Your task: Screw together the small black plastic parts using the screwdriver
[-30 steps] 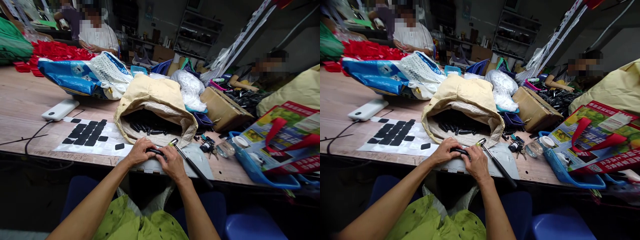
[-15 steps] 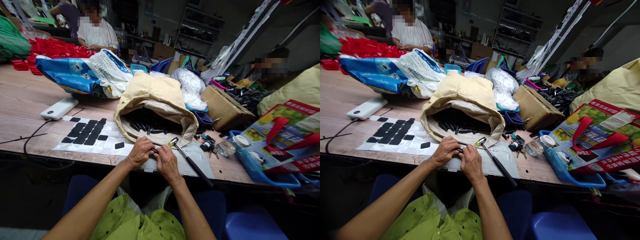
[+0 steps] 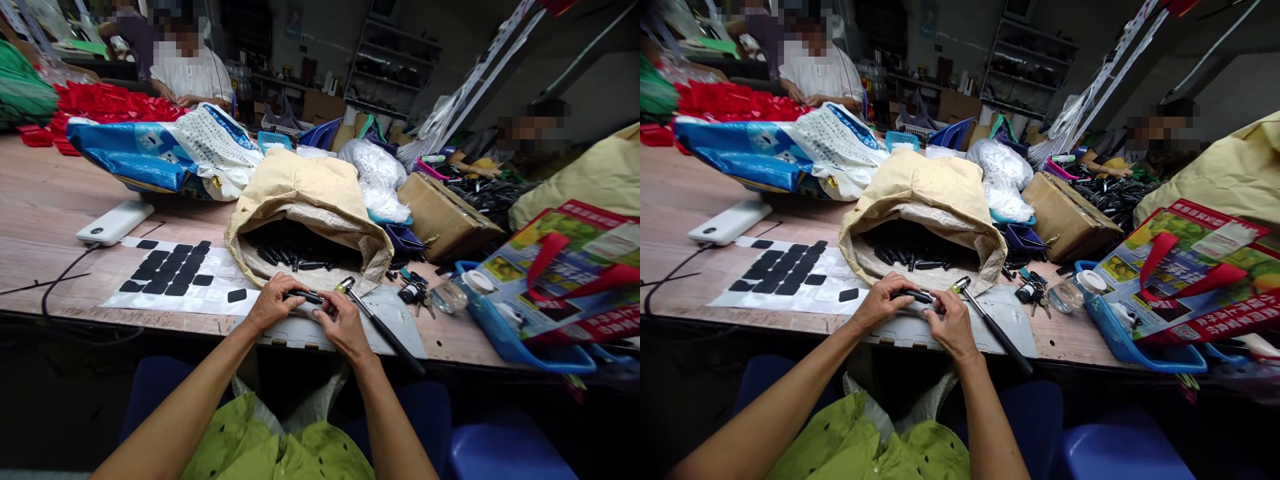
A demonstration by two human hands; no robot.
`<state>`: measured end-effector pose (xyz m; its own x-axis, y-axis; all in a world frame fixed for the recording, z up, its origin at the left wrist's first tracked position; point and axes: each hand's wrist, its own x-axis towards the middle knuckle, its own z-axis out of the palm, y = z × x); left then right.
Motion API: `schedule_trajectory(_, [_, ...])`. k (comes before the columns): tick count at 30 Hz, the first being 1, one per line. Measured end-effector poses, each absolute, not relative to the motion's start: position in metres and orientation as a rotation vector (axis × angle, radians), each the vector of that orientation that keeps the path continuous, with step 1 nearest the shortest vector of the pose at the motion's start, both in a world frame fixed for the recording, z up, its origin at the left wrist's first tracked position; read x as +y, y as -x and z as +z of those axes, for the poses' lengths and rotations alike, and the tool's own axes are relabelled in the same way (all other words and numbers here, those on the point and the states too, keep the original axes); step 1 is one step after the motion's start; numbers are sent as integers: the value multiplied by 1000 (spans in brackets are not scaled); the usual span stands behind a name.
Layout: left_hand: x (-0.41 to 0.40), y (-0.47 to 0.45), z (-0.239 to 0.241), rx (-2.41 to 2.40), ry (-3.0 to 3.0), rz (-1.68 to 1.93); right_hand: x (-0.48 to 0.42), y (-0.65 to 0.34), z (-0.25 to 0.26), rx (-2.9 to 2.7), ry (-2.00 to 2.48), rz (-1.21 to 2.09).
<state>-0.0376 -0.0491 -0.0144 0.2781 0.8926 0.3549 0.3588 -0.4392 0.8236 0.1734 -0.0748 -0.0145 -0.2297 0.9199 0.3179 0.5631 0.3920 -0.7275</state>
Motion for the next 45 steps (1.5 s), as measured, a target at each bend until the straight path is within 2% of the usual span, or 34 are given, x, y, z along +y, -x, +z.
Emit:
schedule_trajectory(21, [-50,34,-17,1193,-2065,938,-79,-176,-11,-1908,1190,699])
schedule_trajectory(45, [-52,37,-15,1127,-2032,1027,-80,-175,-14,-2000,1189,609])
